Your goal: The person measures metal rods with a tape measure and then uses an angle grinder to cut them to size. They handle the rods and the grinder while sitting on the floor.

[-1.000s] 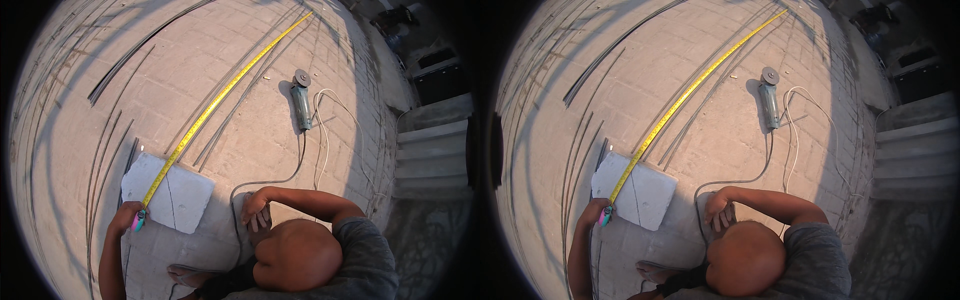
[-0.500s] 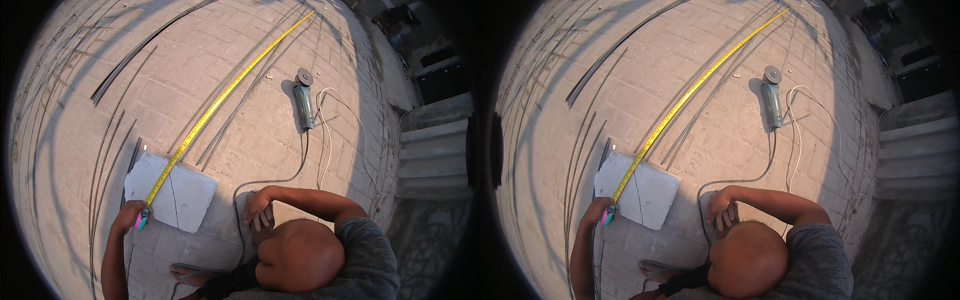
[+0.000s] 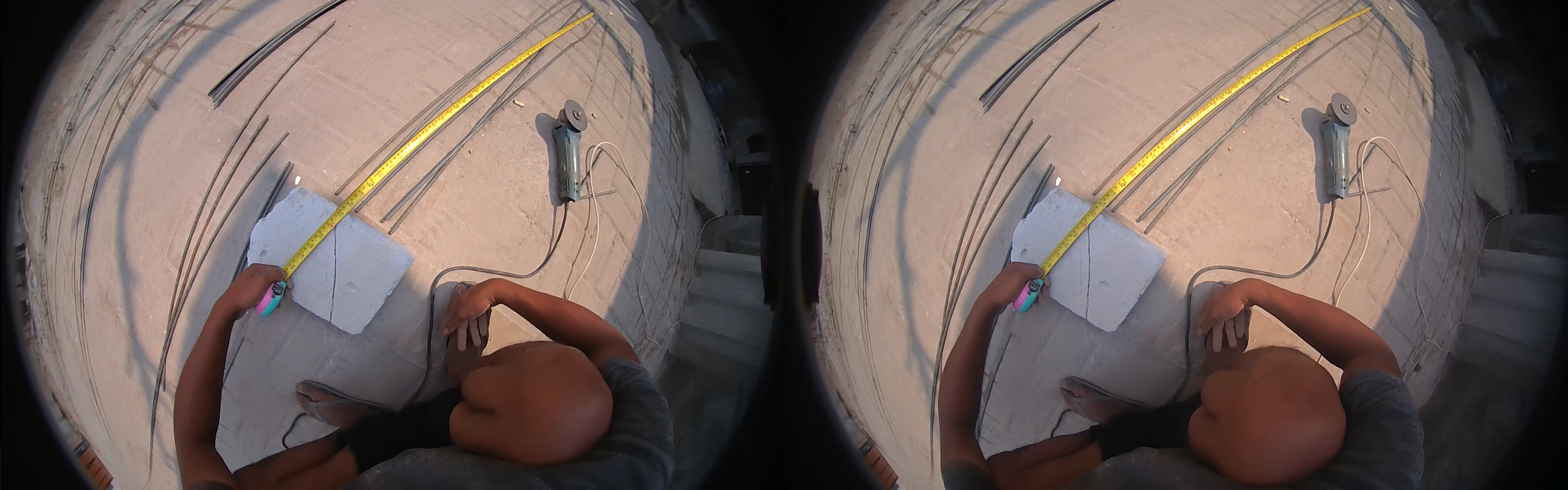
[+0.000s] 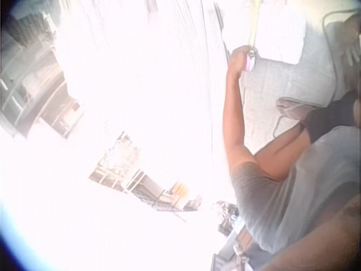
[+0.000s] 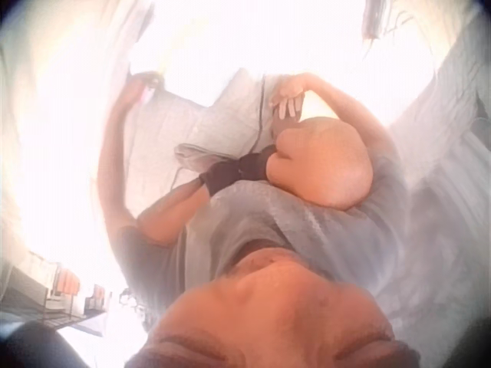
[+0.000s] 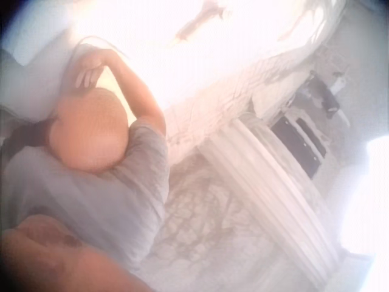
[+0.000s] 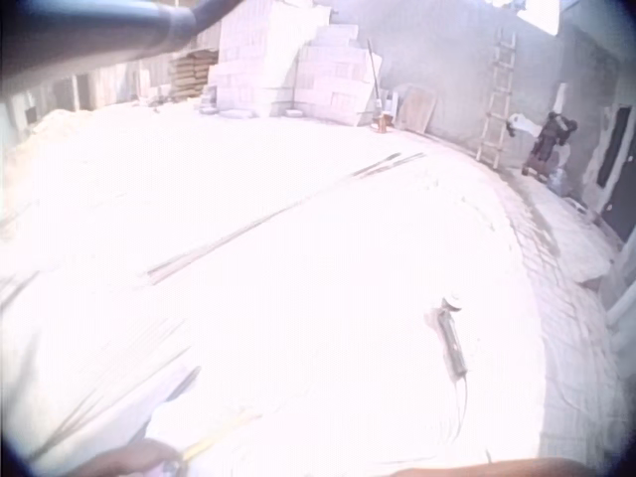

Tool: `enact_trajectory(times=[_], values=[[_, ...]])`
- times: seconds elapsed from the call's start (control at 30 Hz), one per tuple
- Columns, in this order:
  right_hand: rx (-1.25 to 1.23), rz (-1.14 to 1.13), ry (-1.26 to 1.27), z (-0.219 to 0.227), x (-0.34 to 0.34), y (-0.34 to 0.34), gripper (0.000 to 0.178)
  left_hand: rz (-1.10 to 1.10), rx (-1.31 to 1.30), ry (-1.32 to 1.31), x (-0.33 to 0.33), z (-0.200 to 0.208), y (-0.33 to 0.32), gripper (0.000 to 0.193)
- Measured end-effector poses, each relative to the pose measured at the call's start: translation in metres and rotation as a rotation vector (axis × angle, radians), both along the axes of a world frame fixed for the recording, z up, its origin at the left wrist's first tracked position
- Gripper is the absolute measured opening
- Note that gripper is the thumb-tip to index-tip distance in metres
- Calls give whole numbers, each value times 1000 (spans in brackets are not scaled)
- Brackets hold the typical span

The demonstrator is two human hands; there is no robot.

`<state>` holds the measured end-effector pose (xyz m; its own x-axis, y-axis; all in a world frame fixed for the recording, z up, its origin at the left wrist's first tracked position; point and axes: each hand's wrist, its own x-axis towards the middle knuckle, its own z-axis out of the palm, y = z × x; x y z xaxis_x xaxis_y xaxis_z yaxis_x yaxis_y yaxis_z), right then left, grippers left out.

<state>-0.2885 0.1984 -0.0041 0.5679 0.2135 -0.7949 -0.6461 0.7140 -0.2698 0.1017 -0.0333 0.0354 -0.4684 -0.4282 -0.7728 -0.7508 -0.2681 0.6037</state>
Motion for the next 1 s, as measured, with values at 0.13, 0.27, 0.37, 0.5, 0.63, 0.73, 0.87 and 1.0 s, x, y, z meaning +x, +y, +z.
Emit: enact_trajectory(times=[0.13, 0.27, 0.37, 0.5, 0.63, 0.73, 0.87, 1.0], values=[[27, -8, 6, -2, -1, 0, 49, -23, -10, -11, 3, -3, -1, 36], [47, -12, -14, -5, 0, 0, 50, -14, -3, -46, 5, -5, 0, 36], [46, -25, -49, -14, -6, 5, 51, -25, -15, -47, 1, -4, -1, 36], [39, -26, -30, -5, -4, 0, 49, -38, -9, -49, 3, -5, -2, 36], [-103, 22, 56, 1, -2, -3, 43, -82, -36, -69, 2, -2, -2, 37], [-336, -103, 101, 3, -15, -20, 40, -74, 12, -64, -2, 14, -4, 37], [-776, -498, 340, -1, -39, -55, 38, -51, 15, -70, -3, 23, -7, 36], [-1455, -198, 676, -6, -42, -77, 54, -16, -85, 1, 12, 10, -12, 36]])
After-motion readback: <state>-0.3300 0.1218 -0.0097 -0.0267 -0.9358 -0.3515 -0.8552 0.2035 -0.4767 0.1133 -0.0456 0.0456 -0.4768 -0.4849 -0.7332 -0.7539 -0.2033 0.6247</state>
